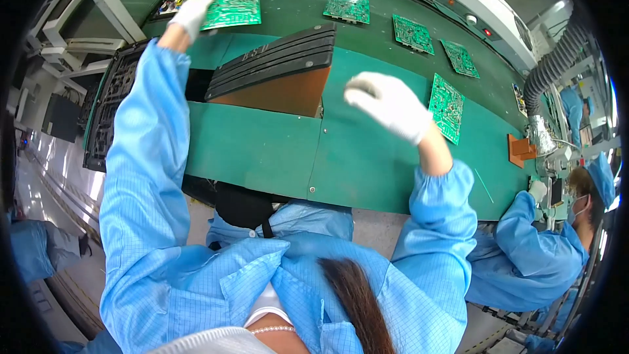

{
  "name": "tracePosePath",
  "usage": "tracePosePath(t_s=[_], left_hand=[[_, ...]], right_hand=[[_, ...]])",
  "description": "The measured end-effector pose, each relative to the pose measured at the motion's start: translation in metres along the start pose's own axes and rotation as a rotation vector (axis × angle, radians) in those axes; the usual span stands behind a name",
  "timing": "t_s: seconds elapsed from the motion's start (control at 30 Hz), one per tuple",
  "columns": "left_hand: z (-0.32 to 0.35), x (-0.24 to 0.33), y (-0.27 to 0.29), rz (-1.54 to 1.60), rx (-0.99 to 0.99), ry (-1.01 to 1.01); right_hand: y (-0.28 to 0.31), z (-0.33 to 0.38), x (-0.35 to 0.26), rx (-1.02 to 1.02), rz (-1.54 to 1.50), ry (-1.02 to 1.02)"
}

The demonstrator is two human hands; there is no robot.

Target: Inspecting and sorting printed circuit boards at a manual assembly station.

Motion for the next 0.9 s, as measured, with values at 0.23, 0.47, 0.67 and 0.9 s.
tracePosePath(t_s=[0.23,0.47,0.67,0.9], left_hand=[[-0.090,0.007,-0.143,-0.118,-0.196,0.042],[-0.236,0.011,-0.053,-0.941,0.292,-0.124],[-0.135,0.035,-0.098,-0.615,-0.229,-0.133],[0.077,0.050,-0.052,-0.469,-0.199,-0.803]], right_hand=[[-0.060,0.043,0.024,0.214,-0.069,-0.072],[-0.061,0.027,0.023,0.228,-0.190,0.167],[-0.069,0.049,0.060,0.345,0.006,0.229],[-0.061,0.035,0.063,0.243,-0.114,0.134]])
Point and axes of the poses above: each hand's wrist, its own z-axis away from the middle knuckle, its own y-axis out of the back of the hand, x = y × z, the point moved 3 cm from there along -z, towards the middle knuckle, and after that the axes turned 14 degrees about y, right-handed, at the moved point
